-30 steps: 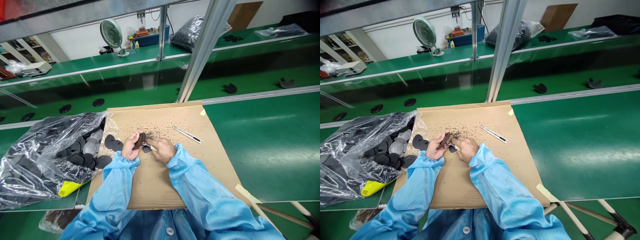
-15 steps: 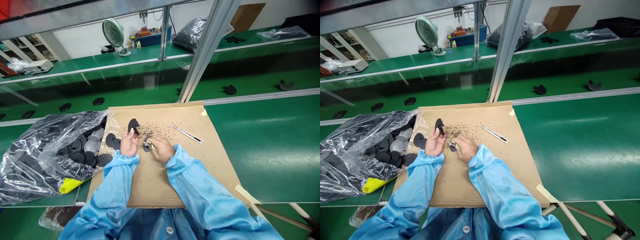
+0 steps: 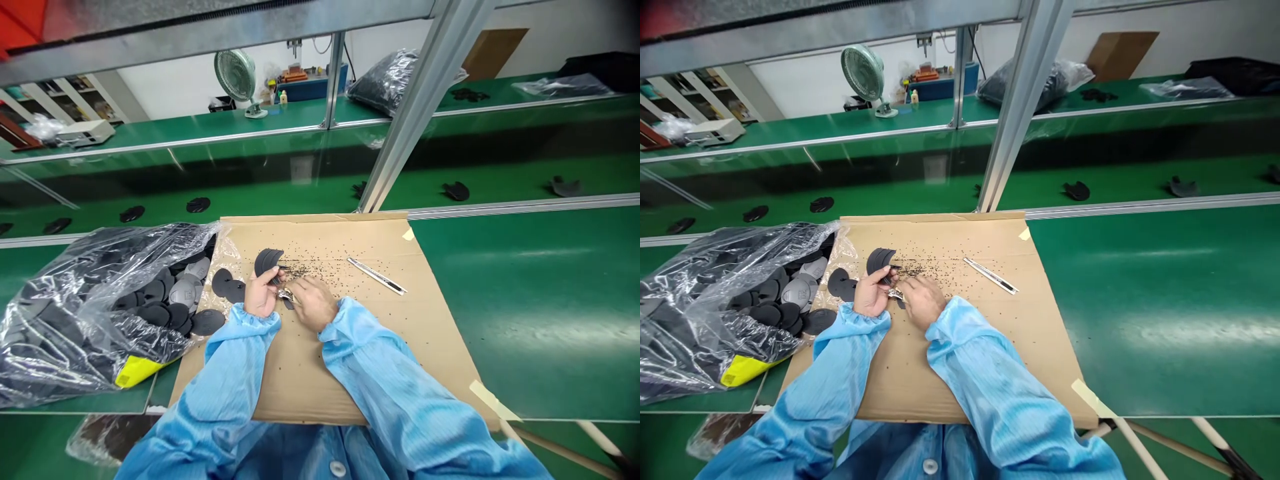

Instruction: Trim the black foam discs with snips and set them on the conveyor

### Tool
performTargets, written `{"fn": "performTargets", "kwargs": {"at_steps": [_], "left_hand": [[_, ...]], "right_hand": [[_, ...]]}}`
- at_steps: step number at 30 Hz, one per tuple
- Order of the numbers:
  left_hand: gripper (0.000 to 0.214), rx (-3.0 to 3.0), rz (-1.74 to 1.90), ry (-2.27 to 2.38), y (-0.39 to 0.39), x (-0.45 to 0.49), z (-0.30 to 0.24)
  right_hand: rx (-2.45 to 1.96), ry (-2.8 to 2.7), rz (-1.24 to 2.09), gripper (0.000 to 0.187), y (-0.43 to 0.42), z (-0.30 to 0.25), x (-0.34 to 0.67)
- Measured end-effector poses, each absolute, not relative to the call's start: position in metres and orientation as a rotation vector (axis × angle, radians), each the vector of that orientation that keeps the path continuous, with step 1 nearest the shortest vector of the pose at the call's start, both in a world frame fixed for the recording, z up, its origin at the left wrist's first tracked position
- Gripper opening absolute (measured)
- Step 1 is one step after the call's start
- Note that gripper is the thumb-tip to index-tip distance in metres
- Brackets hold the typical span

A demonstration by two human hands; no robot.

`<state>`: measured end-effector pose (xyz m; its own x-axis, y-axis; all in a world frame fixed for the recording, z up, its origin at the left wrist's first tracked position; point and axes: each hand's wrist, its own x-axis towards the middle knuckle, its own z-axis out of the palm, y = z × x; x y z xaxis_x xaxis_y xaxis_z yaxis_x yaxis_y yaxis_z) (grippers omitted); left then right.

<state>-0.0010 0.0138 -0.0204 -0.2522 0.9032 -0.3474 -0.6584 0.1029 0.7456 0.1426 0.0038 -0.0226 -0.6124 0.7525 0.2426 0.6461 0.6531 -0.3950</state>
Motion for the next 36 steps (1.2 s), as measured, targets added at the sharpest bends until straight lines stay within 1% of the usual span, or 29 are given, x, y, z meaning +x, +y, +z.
{"fn": "performTargets", "kwargs": {"at_steps": [5,9,11,13,16,18,22,28,33,36], "left_hand": [[0.027,0.365,1.519,1.012,0.013,-0.001,-0.019],[0.024,0.426,1.534,1.014,0.012,0.002,-0.018],[0.027,0.483,1.465,1.037,0.01,0.004,-0.018],[0.034,0.53,1.345,1.029,0.007,0.005,-0.016],[0.04,0.588,1.157,0.937,0.002,0.007,-0.013],[0.039,0.625,1.115,0.884,0.0,0.008,-0.011],[0.042,0.63,1.234,0.925,-0.001,0.009,-0.01],[0.049,0.662,1.28,0.961,0.0,0.009,-0.016],[0.047,0.707,1.271,0.956,-0.002,0.01,-0.016],[0.041,0.731,1.271,0.922,-0.002,0.012,-0.015]], "right_hand": [[-1.068,-2.433,0.392,0.025,0.004,-0.027,0.143],[-1.017,-2.007,0.394,0.022,0.003,-0.023,0.153],[-1.027,-1.799,0.372,0.019,0.001,-0.019,0.158],[-1.045,-1.702,0.373,0.017,-0.002,-0.016,0.16],[-1.031,-1.708,0.413,0.016,-0.004,-0.015,0.159],[-0.994,-1.745,0.434,0.017,-0.003,-0.015,0.158],[-0.962,-1.683,0.503,0.02,-0.001,-0.015,0.157],[-1.022,-1.347,0.842,0.02,0.008,-0.022,0.16],[-1.018,-1.387,0.929,0.027,0.011,-0.021,0.162],[-1.042,-1.448,0.927,0.028,0.01,-0.019,0.163]]}}
